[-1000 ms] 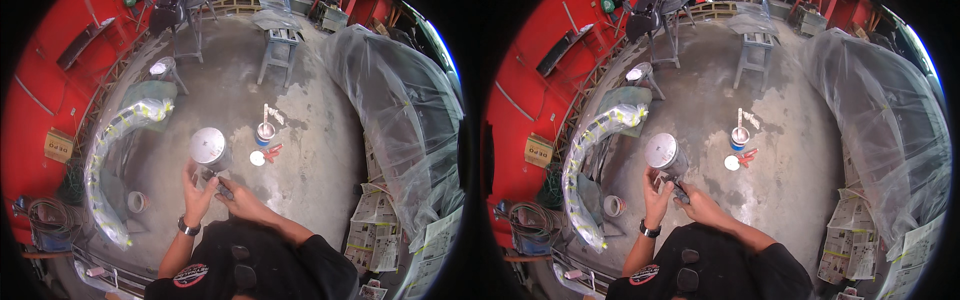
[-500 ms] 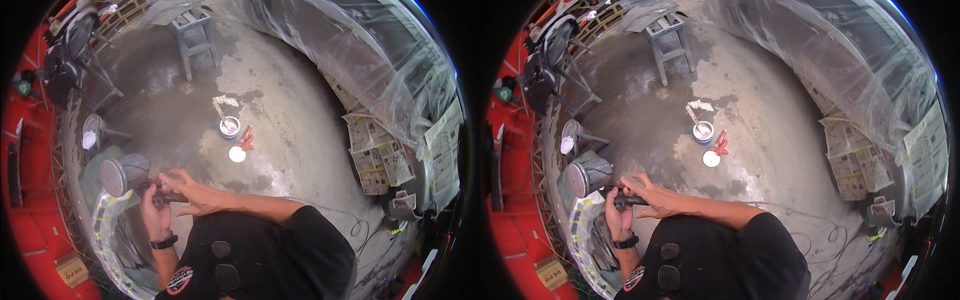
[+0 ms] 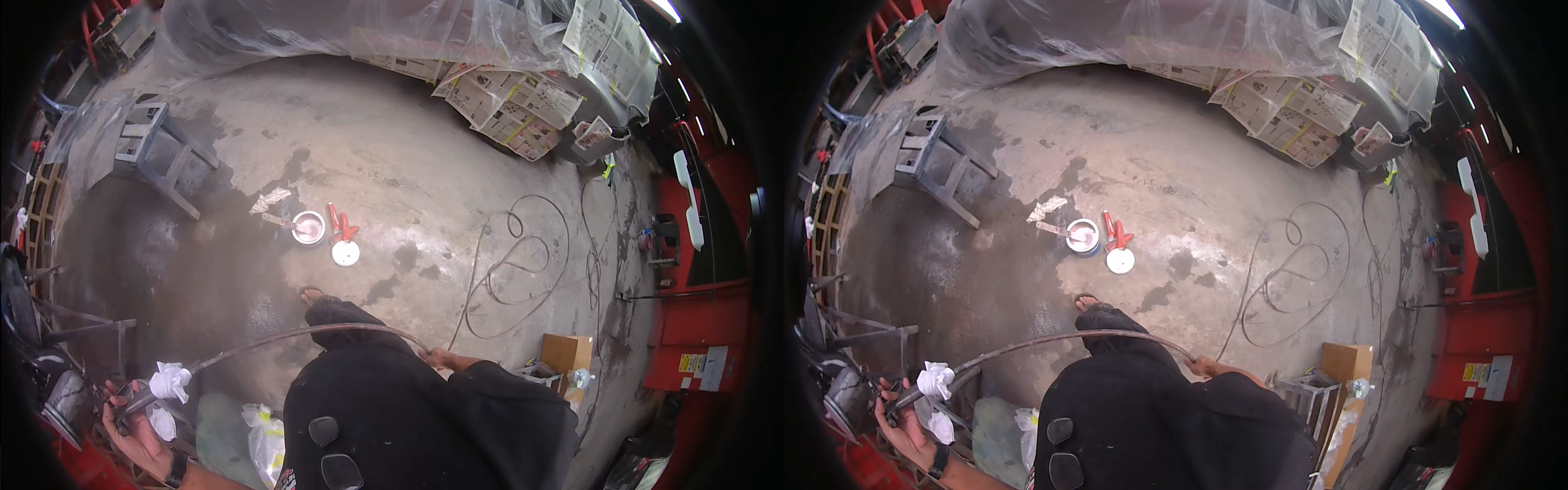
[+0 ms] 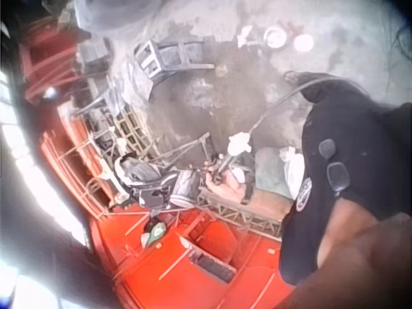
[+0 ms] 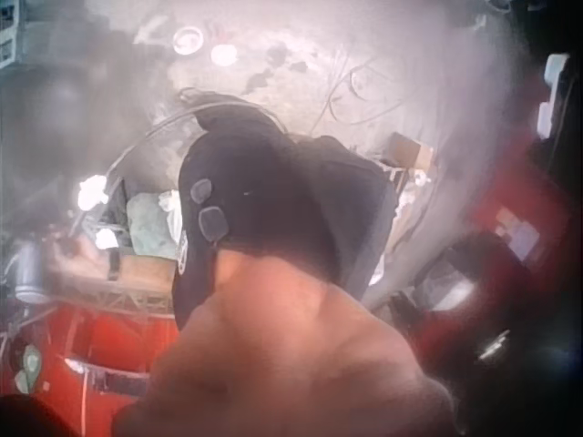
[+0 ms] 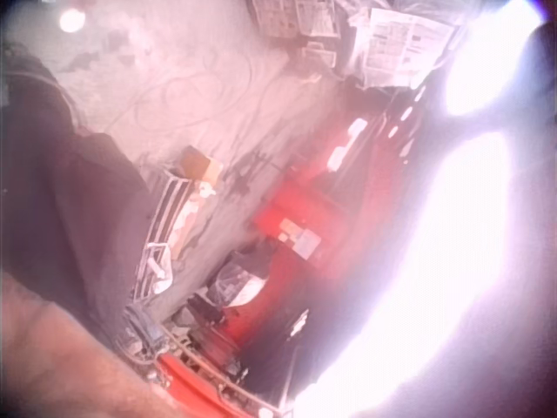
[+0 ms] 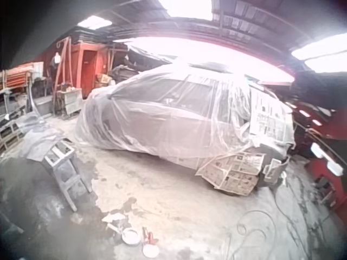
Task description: The person sits on the floor and prepares a paint spray gun by attaching the cup, pouring paint thinner, and wiping the gun with a cloth. The person then stands and walks toward a car part covered with newspaper and tape, holding the spray gun.
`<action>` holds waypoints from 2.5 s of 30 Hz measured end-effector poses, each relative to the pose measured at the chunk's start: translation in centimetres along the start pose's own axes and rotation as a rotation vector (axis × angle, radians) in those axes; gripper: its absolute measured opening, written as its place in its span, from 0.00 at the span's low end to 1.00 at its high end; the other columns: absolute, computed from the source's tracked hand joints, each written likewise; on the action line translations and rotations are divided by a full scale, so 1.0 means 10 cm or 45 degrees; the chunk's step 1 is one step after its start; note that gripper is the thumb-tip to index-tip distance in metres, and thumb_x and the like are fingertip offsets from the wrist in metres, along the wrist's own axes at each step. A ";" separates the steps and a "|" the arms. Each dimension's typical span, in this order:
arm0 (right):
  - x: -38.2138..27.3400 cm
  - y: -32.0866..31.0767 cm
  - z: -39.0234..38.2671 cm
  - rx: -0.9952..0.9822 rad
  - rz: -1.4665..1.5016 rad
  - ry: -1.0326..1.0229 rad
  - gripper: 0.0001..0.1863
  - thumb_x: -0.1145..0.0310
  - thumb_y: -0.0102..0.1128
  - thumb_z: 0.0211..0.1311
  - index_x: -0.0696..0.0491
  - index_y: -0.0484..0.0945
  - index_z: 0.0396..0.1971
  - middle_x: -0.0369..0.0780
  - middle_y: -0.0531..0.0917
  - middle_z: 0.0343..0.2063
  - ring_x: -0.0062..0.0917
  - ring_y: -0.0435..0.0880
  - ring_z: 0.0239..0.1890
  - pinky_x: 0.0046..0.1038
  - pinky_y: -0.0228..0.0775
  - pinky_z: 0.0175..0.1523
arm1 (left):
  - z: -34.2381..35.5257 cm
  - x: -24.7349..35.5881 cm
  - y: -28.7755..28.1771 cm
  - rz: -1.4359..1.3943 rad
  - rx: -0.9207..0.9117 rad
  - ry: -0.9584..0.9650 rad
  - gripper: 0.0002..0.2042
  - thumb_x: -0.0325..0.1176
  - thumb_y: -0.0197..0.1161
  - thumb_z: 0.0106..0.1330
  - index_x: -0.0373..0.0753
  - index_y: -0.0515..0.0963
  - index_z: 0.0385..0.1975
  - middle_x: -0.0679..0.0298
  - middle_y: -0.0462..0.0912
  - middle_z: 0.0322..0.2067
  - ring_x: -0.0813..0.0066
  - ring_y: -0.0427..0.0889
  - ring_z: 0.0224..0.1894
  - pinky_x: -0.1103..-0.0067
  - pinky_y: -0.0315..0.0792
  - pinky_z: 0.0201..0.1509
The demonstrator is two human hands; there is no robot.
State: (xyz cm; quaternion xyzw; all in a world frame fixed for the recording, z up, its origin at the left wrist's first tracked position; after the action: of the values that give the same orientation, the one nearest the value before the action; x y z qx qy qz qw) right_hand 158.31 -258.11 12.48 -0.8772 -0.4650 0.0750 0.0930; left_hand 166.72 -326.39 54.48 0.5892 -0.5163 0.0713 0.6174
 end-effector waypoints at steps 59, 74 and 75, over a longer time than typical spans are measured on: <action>-11.21 3.97 -3.86 -1.023 -0.569 -1.412 0.34 0.40 0.45 0.75 0.61 0.76 0.53 0.39 0.83 0.36 0.22 0.82 0.18 0.21 0.70 0.23 | 5.60 1.68 -1.78 0.542 0.507 0.524 0.18 0.43 0.48 0.80 0.33 0.77 0.52 0.61 0.83 0.44 0.77 0.81 0.45 0.80 0.75 0.49; -12.25 3.62 -4.28 -0.672 -0.091 -1.550 0.28 0.46 0.48 0.76 0.60 0.74 0.52 0.41 0.81 0.34 0.18 0.74 0.13 0.20 0.63 0.15 | 6.31 0.83 -0.72 0.340 -0.464 -0.114 0.06 0.30 0.60 0.74 0.33 0.78 0.41 0.66 0.79 0.38 0.76 0.81 0.43 0.75 0.76 0.52; -12.27 3.60 -4.27 -0.619 -0.108 -1.555 0.28 0.46 0.48 0.76 0.60 0.74 0.52 0.40 0.81 0.34 0.17 0.74 0.13 0.20 0.63 0.15 | 6.35 0.81 -0.71 0.330 -0.502 -0.135 0.06 0.30 0.59 0.74 0.33 0.78 0.41 0.66 0.79 0.38 0.76 0.81 0.43 0.75 0.77 0.52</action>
State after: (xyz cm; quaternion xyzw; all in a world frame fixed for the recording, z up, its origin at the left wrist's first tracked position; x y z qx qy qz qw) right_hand 128.24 -383.72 51.06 -0.6537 -0.4720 0.4486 -0.3855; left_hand 140.26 -383.54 41.21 0.3890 -0.6232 0.0167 0.6782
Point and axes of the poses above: each hand's wrist, its own z-axis towards the middle knuckle, its own y-axis out of the palm, x = y × z, the point moved 5 cm from there along z, towards the middle knuckle
